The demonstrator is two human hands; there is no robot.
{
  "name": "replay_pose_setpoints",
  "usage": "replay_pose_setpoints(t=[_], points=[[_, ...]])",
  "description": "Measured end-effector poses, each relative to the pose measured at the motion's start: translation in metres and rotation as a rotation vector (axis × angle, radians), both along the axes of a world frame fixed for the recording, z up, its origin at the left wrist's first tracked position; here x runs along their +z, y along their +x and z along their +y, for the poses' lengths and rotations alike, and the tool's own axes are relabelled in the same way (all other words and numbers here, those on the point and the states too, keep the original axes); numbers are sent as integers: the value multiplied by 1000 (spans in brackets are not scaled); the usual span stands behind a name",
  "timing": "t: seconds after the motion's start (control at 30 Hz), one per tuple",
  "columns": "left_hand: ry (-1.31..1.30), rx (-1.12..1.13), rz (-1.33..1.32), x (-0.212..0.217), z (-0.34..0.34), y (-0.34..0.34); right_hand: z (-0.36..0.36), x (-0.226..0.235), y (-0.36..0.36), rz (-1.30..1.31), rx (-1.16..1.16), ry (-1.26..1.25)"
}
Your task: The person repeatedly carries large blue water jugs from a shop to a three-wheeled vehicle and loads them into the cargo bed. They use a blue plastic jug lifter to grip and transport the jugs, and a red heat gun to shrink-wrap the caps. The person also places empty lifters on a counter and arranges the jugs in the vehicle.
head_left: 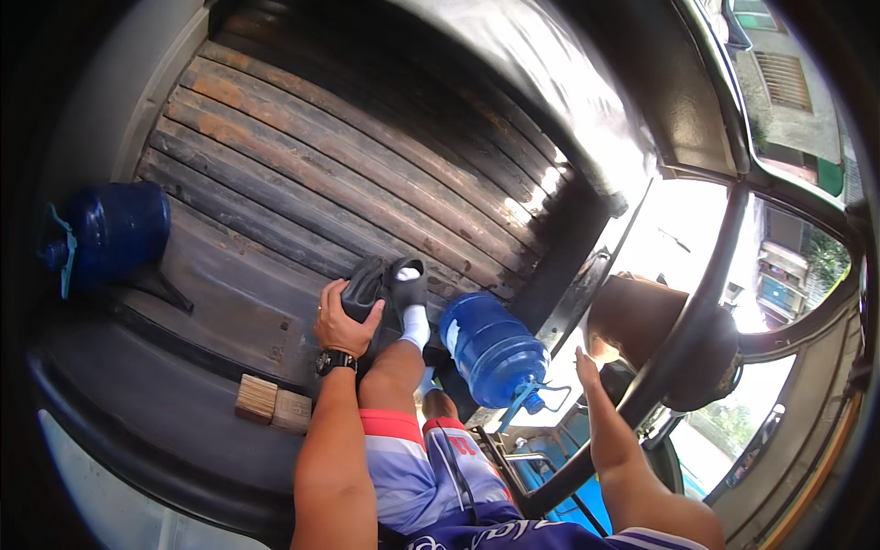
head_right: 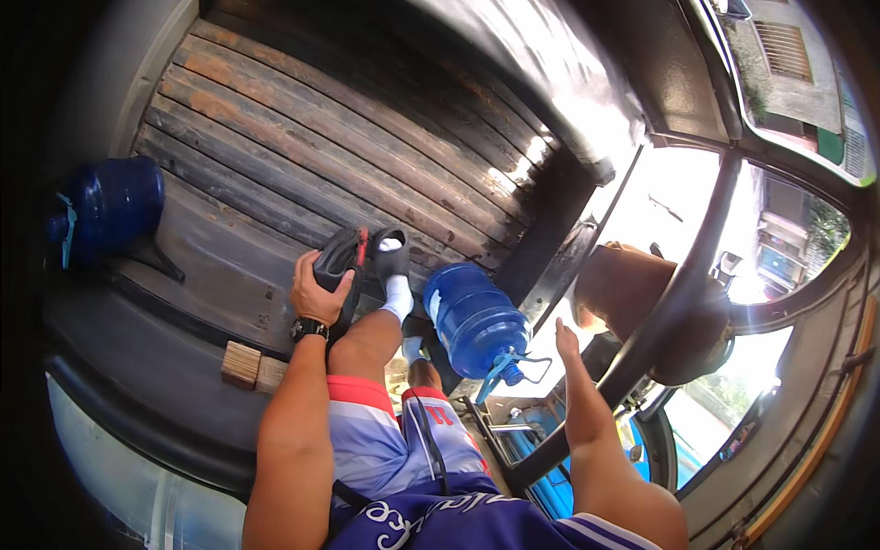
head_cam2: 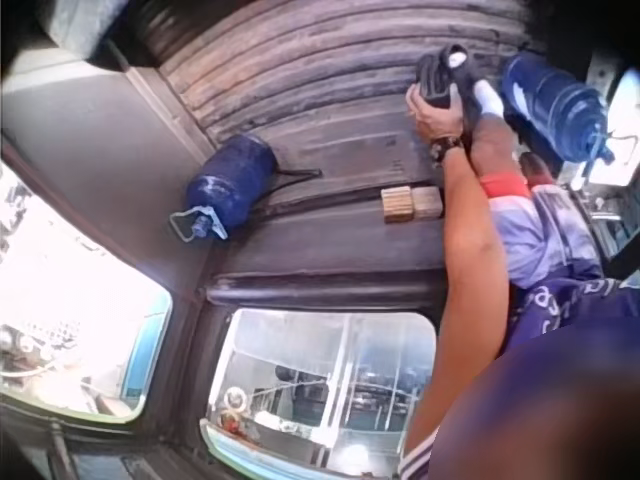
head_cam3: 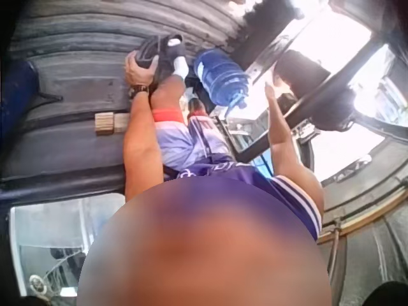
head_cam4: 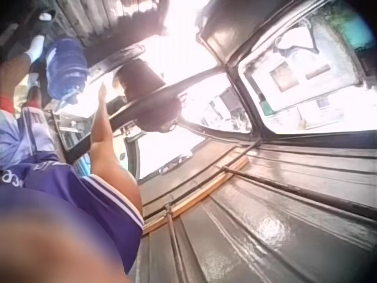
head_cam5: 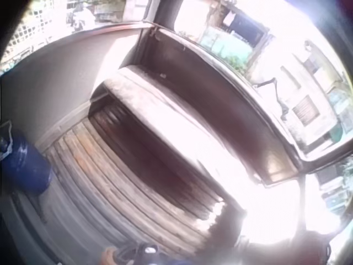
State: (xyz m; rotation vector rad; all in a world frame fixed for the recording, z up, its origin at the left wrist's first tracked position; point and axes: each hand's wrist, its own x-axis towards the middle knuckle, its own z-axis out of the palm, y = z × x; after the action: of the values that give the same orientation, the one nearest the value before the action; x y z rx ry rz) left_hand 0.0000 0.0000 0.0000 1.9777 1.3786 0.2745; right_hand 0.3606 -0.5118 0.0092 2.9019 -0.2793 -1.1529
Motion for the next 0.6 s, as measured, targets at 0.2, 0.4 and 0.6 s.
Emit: replay_pose_setpoints(t=[0.2, 0.4, 0.6], points=[[29, -13, 35, 1, 0, -1, -8, 55, -170, -81, -840, 604], [-33, 5, 58, 10, 1, 0, 32, 81, -170, 350, -1070, 911], [-40, 17, 15, 11, -2, -2, 75, 79, -160, 491, -1029, 870]])
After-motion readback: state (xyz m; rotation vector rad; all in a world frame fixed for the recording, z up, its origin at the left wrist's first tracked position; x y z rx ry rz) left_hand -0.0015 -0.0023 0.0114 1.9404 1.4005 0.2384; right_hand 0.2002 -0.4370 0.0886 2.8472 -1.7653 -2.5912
